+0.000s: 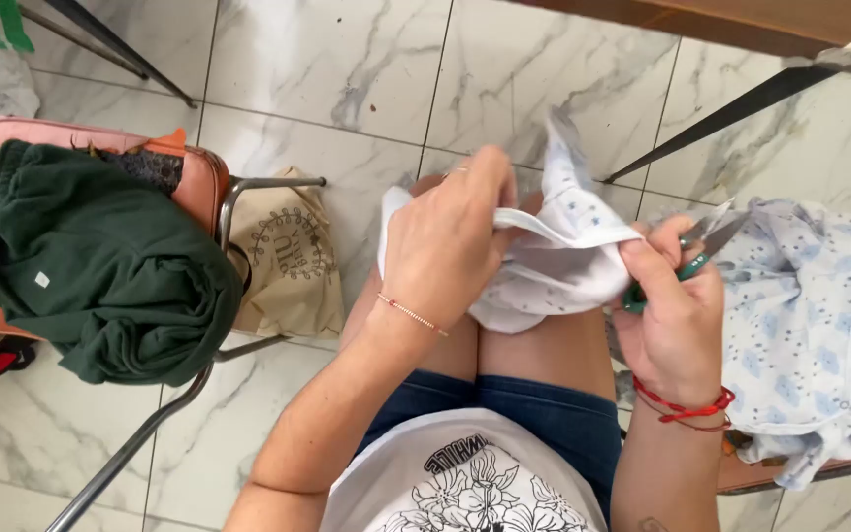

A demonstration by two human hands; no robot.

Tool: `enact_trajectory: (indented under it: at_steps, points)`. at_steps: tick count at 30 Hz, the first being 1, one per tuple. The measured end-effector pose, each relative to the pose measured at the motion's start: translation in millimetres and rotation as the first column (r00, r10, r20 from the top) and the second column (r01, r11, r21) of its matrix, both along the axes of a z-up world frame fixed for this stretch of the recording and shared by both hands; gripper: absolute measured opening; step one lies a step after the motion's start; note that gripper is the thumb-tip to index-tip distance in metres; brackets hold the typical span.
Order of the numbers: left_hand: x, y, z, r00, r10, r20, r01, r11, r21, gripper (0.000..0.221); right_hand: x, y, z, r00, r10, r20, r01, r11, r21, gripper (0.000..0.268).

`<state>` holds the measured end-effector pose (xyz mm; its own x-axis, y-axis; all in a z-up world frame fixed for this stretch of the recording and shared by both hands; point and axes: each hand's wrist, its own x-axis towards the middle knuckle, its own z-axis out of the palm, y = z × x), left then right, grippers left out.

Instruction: Trimming excess threads from white fabric garments using small scissors

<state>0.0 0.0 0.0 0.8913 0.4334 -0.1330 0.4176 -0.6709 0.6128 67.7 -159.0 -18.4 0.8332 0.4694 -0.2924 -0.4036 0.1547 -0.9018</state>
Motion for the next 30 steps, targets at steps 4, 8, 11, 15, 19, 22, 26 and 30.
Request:
enact_trajectory:
  at_steps: [4, 8, 11, 15, 19, 22, 26, 30]
  points:
    - [3.4, 2.3, -36.8, 0.995, -0.065, 0.081, 0.052, 0.986, 0.158, 0.013, -1.1, -6.7, -14.3, 1.000, 0.013, 0.018, -0.016, 0.976, 0.216, 0.024]
    - [-3.6, -2.1, -58.5, 0.958, 0.082, 0.276, 0.107, 0.789, -0.606, 0.009, 3.0, -19.6, -24.9, 0.906, 0.106, 0.410, -0.038, 0.985, -0.170, 0.043]
    - [-4.9, -7.5, -67.7, 0.947, 0.203, 0.248, 0.074, 0.615, -0.785, 0.015, 2.6, -22.6, -26.5, 0.868, 0.175, 0.464, 0.085, 0.870, -0.486, 0.031]
    - [-11.1, -21.4, -38.6, 0.901, 0.412, 0.137, 0.015, 0.285, -0.958, 0.013, -5.3, -33.0, -45.3, 0.983, 0.068, 0.169, 0.014, 0.897, -0.442, 0.003]
    - [-13.2, -13.7, -46.3, 0.879, 0.454, 0.144, 0.104, 0.111, -0.988, 0.018, -16.9, -19.4, -18.9, 0.983, -0.113, -0.145, 0.086, 0.980, -0.181, 0.016]
    - [-16.3, -11.1, -49.5, 0.884, 0.439, 0.162, 0.145, 0.072, -0.987, 0.019, -17.1, -17.7, -25.8, 0.975, -0.128, -0.183, 0.118, 0.991, -0.066, 0.015]
    - [-15.7, -6.4, -54.7, 0.927, 0.250, 0.279, 0.144, 0.450, -0.881, 0.010, -16.6, -31.9, -35.9, 0.944, -0.050, 0.326, 0.156, 0.939, -0.306, 0.028]
    - [-13.6, -5.8, -25.6, 0.809, -0.329, 0.486, 0.534, 0.757, -0.376, 0.013, -20.9, 0.1, 12.5, 0.546, 0.344, 0.764, -0.009, 0.914, -0.405, 0.046]
